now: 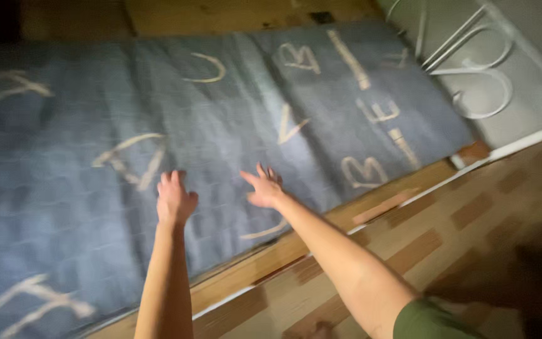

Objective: The person sweeps the floor with a broom and dustpan, then unfolds a mattress on a metal bed frame. They place a pink blanket and a pillow on the mattress to make the bed.

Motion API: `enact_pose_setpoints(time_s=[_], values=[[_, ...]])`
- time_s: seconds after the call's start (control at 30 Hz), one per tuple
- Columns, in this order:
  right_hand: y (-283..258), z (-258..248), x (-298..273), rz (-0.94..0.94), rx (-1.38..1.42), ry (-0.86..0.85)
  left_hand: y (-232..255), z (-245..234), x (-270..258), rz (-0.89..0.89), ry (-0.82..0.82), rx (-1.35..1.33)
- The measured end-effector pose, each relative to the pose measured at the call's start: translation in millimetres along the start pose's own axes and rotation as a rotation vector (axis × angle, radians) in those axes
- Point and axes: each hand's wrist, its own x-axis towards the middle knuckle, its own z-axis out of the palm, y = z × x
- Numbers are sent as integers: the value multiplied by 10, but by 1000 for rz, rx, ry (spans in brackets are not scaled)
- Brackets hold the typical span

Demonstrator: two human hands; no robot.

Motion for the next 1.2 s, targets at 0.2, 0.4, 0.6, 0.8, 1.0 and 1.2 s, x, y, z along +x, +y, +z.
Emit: enact_pose_setpoints(time_s=[0.2,0.4,0.6,0.8,1.0,1.2], values=[[1268,149,-592,200,-23,-228,679,1059,-777,-39,-243,75],[2071,277,-855,97,-118,-185,1019,1467,-1100,-33,-327,295],[2373,290,-716,-56,43,35,1120,1529,-1124,-53,-442,573],[2448,-175,-839,-124,-198,-60,1116,1618,-1078,-213,-579,627],[2557,3,-683,-113,-281,-152,1151,1841,-976,-106,-548,788],[3238,537,-408,-414,-225,130,192,2092,-978,268,-9,642]])
